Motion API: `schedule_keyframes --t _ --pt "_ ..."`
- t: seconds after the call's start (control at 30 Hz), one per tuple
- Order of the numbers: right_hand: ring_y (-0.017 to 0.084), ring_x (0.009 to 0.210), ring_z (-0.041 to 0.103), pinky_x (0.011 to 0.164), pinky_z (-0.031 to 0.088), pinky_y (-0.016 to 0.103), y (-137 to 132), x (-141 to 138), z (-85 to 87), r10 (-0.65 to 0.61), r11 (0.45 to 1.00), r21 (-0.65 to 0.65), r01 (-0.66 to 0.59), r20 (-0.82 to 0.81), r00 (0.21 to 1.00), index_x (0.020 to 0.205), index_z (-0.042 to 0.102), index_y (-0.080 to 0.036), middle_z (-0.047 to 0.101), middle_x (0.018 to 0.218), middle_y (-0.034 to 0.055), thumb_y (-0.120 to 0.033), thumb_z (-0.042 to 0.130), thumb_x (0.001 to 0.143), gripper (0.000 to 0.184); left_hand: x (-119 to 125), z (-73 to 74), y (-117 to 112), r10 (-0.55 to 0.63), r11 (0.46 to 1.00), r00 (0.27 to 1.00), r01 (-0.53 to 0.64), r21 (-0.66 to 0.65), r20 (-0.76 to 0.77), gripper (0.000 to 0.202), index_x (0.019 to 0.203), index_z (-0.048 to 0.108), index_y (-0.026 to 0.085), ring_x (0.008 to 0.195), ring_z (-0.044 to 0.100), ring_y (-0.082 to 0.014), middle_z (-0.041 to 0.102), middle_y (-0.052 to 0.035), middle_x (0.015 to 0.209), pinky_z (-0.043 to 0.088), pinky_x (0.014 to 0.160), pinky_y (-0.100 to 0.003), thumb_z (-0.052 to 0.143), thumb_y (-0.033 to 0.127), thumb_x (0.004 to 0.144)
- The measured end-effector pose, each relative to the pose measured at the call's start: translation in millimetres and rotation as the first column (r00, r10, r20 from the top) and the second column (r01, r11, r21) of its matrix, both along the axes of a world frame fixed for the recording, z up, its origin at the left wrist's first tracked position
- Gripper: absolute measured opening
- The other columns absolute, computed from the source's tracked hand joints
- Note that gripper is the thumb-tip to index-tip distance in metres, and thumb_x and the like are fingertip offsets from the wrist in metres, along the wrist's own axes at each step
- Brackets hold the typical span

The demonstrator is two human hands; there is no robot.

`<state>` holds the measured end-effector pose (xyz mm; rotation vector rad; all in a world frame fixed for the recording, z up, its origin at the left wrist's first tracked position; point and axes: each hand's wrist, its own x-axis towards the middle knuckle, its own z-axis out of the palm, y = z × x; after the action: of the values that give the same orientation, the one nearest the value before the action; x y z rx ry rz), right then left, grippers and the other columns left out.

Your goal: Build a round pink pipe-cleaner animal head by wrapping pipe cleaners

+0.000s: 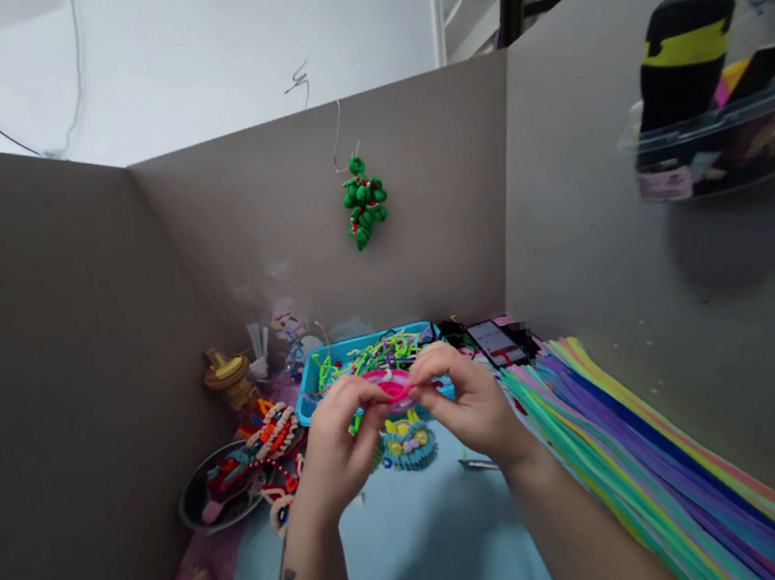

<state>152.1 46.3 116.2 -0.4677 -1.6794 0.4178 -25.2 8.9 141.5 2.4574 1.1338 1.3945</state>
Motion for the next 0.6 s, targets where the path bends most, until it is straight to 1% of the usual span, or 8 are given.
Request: schedule_keyframes --t 0.07,0.17,0.3,0.43,0.53,0.6 --pt "0.016 0.083 0.059 0.081 0.047 0.036 -1 -1 0.0 0.011 0.994 0.112 -0.012 0.015 1.0 0.088 0.062 -0.024 0.065 0.082 0.0015 -0.012 0.057 0.083 0.014 1 -1.1 1 0.016 0.999 0.999 -0.015 -0.036 0.037 0.007 0.082 0.056 0.019 0.074 0.054 -0.0148 0.058 -0.0022 0.077 0.042 0.069 -0.027 0.051 0.019 0.087" --pt "0.017 0.087 0.062 0.084 0.048 0.038 -2 0 1.8 -0.004 0.984 0.18 -0.009 0.073 0.997 0.1 0.063 -0.026 0.069 0.089 0.0023 -0.013 0.058 0.083 0.022 1 -5.1 3 0.037 0.995 0.993 -0.026 -0.096 0.112 0.008 0.083 0.056 0.018 0.075 0.054 -0.0152 0.058 -0.003 0.079 0.043 0.069 -0.028 0.05 0.022 0.088" --pt "0.018 0.09 0.063 0.083 0.05 0.038 -2 0 1.5 -0.042 0.981 0.193 0.02 0.112 0.993 0.105 0.063 -0.026 0.07 0.093 0.0035 -0.016 0.06 0.083 0.025 2 -11.7 6 0.043 0.984 0.982 -0.009 -0.176 0.186 0.01 0.084 0.054 0.019 0.075 0.055 -0.0152 0.057 -0.0032 0.08 0.044 0.068 -0.027 0.047 0.024 0.089" --pt "0.018 0.086 0.063 0.081 0.051 0.039 1 -1 -1.0 -0.042 0.982 0.191 0.018 0.119 0.992 0.105 0.063 -0.025 0.069 0.089 0.0043 -0.015 0.059 0.084 0.024 5 -12.9 7 0.036 0.976 0.98 0.008 -0.219 0.194 0.009 0.089 0.056 0.019 0.077 0.058 -0.0152 0.06 -0.0032 0.083 0.046 0.069 -0.027 0.05 0.026 0.088" --pt "0.018 0.086 0.063 0.081 0.051 0.039 2 -1 -1.8 -0.052 0.98 0.196 0.029 0.113 0.992 0.105 0.064 -0.024 0.068 0.089 0.0047 -0.014 0.059 0.083 0.025 9 -10.0 7 0.023 0.984 0.987 0.006 -0.179 0.162 0.011 0.092 0.06 0.019 0.081 0.06 -0.0165 0.064 -0.0047 0.087 0.047 0.072 -0.028 0.055 0.026 0.086" --pt "0.018 0.087 0.063 0.081 0.051 0.039 2 -1 -1.9 -0.066 0.979 0.201 0.043 0.109 0.992 0.106 0.063 -0.025 0.068 0.09 0.0044 -0.013 0.059 0.083 0.026 10 -8.1 7 0.012 0.99 0.988 0.01 -0.138 0.156 0.011 0.091 0.063 0.019 0.081 0.061 -0.0169 0.066 -0.0049 0.085 0.047 0.072 -0.028 0.056 0.026 0.086"
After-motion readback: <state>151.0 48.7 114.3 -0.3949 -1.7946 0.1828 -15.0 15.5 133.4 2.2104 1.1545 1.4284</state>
